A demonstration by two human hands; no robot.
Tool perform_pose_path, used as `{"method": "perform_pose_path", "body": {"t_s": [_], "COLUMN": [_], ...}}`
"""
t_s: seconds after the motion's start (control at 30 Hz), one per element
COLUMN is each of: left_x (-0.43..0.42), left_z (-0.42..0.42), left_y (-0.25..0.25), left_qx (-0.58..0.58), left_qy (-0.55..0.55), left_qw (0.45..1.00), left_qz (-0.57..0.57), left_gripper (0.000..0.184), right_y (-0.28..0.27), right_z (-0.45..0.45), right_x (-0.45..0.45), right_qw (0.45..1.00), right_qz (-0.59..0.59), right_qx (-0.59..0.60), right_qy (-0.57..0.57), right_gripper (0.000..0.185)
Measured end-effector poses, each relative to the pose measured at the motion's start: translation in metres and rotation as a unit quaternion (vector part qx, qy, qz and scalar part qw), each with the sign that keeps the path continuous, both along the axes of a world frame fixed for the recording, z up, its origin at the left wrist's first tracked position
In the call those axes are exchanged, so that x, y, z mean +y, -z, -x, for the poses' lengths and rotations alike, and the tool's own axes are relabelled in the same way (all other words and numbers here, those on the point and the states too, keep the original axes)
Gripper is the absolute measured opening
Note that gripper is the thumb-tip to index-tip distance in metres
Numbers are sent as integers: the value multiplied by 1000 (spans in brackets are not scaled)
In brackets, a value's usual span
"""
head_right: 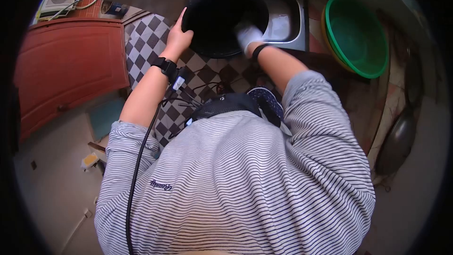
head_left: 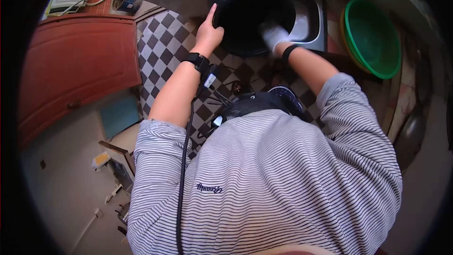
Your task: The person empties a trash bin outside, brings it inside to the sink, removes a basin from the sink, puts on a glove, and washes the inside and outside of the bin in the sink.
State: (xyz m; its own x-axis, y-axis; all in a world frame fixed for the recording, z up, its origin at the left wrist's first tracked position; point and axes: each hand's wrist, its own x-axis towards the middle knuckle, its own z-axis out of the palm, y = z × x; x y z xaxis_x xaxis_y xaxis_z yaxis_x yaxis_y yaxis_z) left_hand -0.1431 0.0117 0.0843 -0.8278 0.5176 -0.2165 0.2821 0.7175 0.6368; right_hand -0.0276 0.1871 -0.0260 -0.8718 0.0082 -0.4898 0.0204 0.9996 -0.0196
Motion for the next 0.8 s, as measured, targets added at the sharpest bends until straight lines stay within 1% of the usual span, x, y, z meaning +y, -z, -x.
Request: {"method": "perform_pose_path", "body": {"t_s": [0.03,0.07,0.1,0.13,0.17,0.23,0.27,0.3,0.33,0.37,0.4,0.43,0.5,0.57,0.63,0.67,0.73,0.8], "left_x": [2,1,-1,-4,-7,-12,-12,-10,-9,-6,-2,4,20,23,22,20,11,6], "left_z": [1,-1,-1,-1,0,1,-1,1,-2,-7,-11,-14,-16,-19,-17,-15,-11,2], "left_y": [-3,-6,-6,-3,1,2,-1,-5,-9,-14,-20,-26,-45,-49,-45,-45,-43,-37], "left_qx": [2,-1,-3,-3,14,33,31,35,38,55,73,74,85,89,172,176,181,188], "left_qy": [2,17,30,29,41,53,51,48,49,64,81,81,78,84,114,113,129,121], "left_qw": [1000,1000,999,999,999,998,998,998,998,996,994,994,993,992,978,978,975,974], "left_qz": [-3,7,17,20,12,4,2,-2,-4,-15,-26,-28,-24,-16,-26,-27,12,15], "left_gripper": [75,75,74,74,75,76,76,76,76,77,77,77,78,78,77,77,78,78], "right_y": [-1,-6,-11,-19,-27,-4,14,-16,-33,6,57,60,31,25,26,26,18,15], "right_z": [-11,-13,-8,-4,-3,5,12,3,3,16,45,58,65,72,77,75,66,51], "right_x": [-25,-51,-72,-89,-94,-81,-59,-33,-8,17,41,51,42,14,-18,-31,-39,-17], "right_qw": [995,982,960,922,886,848,923,958,981,980,948,929,936,929,907,896,871,865], "right_qz": [70,154,254,353,426,501,365,252,148,83,119,126,169,256,346,381,445,467], "right_qx": [75,100,87,104,113,116,61,45,28,127,153,155,114,93,101,101,89,58], "right_qy": [-1,36,84,125,144,132,103,126,120,129,253,312,288,250,217,206,186,177], "right_gripper": [97,113,116,119,109,90,76,71,60,57,48,48,47,47,47,47,46,46]}}
